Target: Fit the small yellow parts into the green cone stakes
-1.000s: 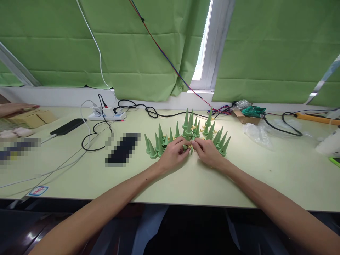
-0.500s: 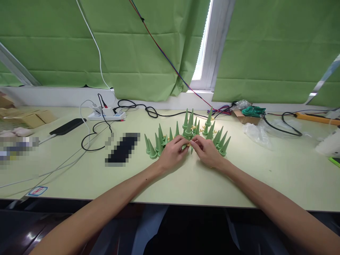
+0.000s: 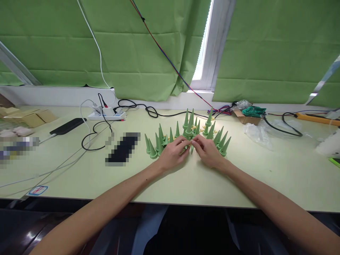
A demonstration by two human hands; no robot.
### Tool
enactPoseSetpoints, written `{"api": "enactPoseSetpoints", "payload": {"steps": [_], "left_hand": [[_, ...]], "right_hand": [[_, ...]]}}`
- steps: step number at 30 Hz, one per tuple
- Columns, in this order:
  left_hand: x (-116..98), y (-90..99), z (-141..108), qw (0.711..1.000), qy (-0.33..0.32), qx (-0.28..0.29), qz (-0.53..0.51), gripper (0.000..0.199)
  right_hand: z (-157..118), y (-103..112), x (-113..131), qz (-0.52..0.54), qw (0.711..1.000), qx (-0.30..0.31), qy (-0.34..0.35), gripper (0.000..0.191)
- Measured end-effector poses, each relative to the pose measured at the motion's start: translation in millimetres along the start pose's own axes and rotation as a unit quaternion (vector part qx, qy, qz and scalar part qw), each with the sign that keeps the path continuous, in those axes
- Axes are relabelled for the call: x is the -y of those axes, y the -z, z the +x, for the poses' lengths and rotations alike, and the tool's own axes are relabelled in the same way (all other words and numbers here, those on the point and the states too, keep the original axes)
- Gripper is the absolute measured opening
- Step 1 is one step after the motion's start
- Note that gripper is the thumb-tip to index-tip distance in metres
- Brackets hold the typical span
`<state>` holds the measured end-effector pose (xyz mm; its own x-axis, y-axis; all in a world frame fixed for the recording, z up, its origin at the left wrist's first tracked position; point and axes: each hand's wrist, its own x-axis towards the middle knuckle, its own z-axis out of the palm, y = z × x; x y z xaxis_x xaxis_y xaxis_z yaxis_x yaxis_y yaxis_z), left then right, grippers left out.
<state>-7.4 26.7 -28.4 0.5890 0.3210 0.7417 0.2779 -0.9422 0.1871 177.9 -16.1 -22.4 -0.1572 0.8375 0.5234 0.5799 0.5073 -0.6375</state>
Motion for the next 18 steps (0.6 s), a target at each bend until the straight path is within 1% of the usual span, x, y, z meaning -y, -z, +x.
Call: {"api": "enactPoseSetpoints", "payload": {"steps": [5, 11, 14, 18], "left_hand": [[4.3, -2.5, -2.3, 0.999, -0.028, 0.001, 0.041, 0.02], [5.2, -3.3, -2.6, 0.998, -0.048, -0.005, 0.05, 0.027], [4.4, -3.3, -2.4, 0.997, -0.052, -0.006, 0.051, 0.026], [3.0, -3.5, -2.2, 0.997, -0.054, -0.008, 0.05, 0.02]], "right_hand": [[0.6, -0.2, -0.4, 0.0, 1.0, -0.007, 0.002, 0.025], [0.4, -0.6, -1.7, -0.015, 1.0, -0.016, 0.004, 0.025], [0.5, -0.3, -1.7, -0.02, 1.0, -0.018, 0.005, 0.027], [0.8, 0.2, -2.6, -0.032, 0.999, -0.014, 0.007, 0.032]]}}
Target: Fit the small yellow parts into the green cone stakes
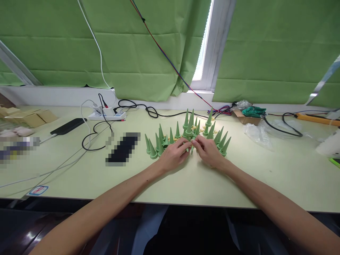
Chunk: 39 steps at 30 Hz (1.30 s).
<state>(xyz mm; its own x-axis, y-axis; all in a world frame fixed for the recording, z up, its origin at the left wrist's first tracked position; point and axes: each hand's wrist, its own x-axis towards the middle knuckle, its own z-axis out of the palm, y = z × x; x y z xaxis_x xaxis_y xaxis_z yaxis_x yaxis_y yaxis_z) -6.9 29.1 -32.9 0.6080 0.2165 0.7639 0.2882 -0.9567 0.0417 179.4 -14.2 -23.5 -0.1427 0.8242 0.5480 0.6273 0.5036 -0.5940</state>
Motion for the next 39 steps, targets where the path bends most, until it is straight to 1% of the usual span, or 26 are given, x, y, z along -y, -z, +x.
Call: {"api": "enactPoseSetpoints", "payload": {"steps": [7, 11, 17, 26, 39], "left_hand": [[-4.0, 1.1, 1.8, 0.998, 0.038, 0.0, -0.056, 0.011], [-4.6, 1.6, 2.4, 0.997, 0.042, -0.002, -0.072, 0.011], [-4.0, 1.9, 3.4, 0.996, 0.041, -0.015, -0.071, 0.012], [-3.3, 1.7, 4.4, 0.991, 0.086, -0.038, -0.094, 0.01], [-3.0, 2.0, 3.1, 0.993, 0.07, -0.034, -0.092, 0.01]], "right_hand": [[0.3, 0.6, -0.4, -0.024, 1.0, -0.001, 0.006, 0.04], [0.5, -0.2, 0.2, -0.027, 1.0, -0.007, 0.003, 0.04], [0.1, -1.4, 0.1, -0.015, 1.0, -0.011, 0.0, 0.038], [-0.9, -1.6, 2.5, 0.012, 1.0, -0.003, 0.002, 0.032], [-1.2, -1.1, -2.1, 0.005, 1.0, -0.012, 0.023, 0.036]]}}
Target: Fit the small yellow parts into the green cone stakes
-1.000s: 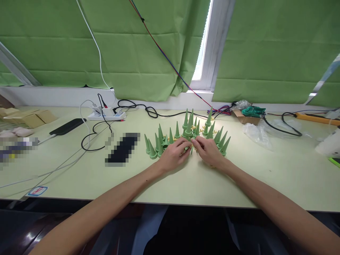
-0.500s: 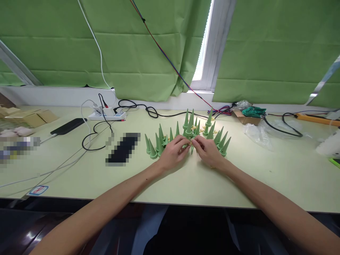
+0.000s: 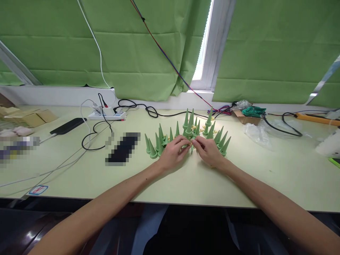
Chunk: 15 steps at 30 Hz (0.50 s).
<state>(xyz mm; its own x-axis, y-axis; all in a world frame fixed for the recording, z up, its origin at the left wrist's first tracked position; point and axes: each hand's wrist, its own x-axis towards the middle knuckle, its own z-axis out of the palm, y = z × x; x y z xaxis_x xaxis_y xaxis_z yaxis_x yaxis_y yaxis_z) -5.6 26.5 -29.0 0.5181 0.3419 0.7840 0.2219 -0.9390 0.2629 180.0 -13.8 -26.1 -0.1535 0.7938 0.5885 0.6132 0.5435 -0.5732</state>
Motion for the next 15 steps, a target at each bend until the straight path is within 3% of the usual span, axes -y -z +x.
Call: {"api": "enactPoseSetpoints", "payload": {"steps": [15], "left_hand": [[0.4, 0.0, 0.4, 1.0, -0.013, 0.008, -0.003, 0.01]], "right_hand": [[0.9, -0.6, 3.0, -0.007, 1.0, 0.001, -0.02, 0.039]]}}
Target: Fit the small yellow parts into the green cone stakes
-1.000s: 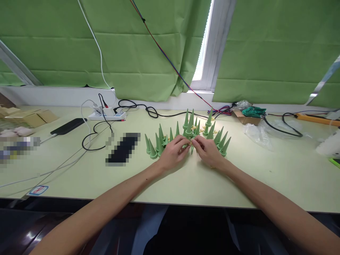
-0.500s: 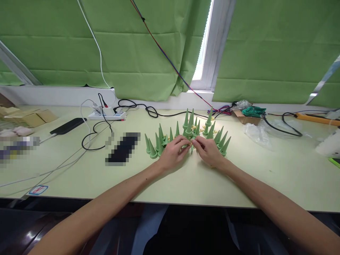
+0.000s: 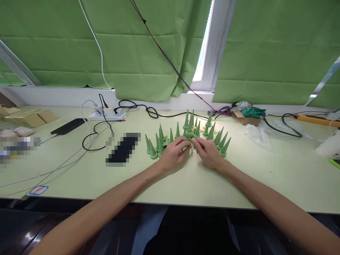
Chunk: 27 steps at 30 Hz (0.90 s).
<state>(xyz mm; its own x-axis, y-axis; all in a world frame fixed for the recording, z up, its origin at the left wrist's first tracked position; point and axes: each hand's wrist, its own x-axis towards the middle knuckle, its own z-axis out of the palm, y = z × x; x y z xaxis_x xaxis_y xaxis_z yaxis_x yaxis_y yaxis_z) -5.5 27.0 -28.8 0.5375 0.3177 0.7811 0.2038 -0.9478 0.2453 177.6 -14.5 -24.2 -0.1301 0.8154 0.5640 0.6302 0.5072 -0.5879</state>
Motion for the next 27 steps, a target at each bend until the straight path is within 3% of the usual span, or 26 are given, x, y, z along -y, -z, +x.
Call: {"api": "enactPoseSetpoints", "payload": {"steps": [6, 27], "left_hand": [[-1.5, 0.1, 1.3, 0.999, 0.032, -0.02, 0.004, 0.009], [0.7, 0.2, -0.4, 1.0, 0.02, 0.015, 0.01, 0.01]], "right_hand": [[-1.6, 1.7, 4.3, 0.032, 0.999, 0.024, -0.005, 0.019], [-1.2, -0.3, -2.8, -0.012, 1.0, 0.014, 0.018, 0.035]]}}
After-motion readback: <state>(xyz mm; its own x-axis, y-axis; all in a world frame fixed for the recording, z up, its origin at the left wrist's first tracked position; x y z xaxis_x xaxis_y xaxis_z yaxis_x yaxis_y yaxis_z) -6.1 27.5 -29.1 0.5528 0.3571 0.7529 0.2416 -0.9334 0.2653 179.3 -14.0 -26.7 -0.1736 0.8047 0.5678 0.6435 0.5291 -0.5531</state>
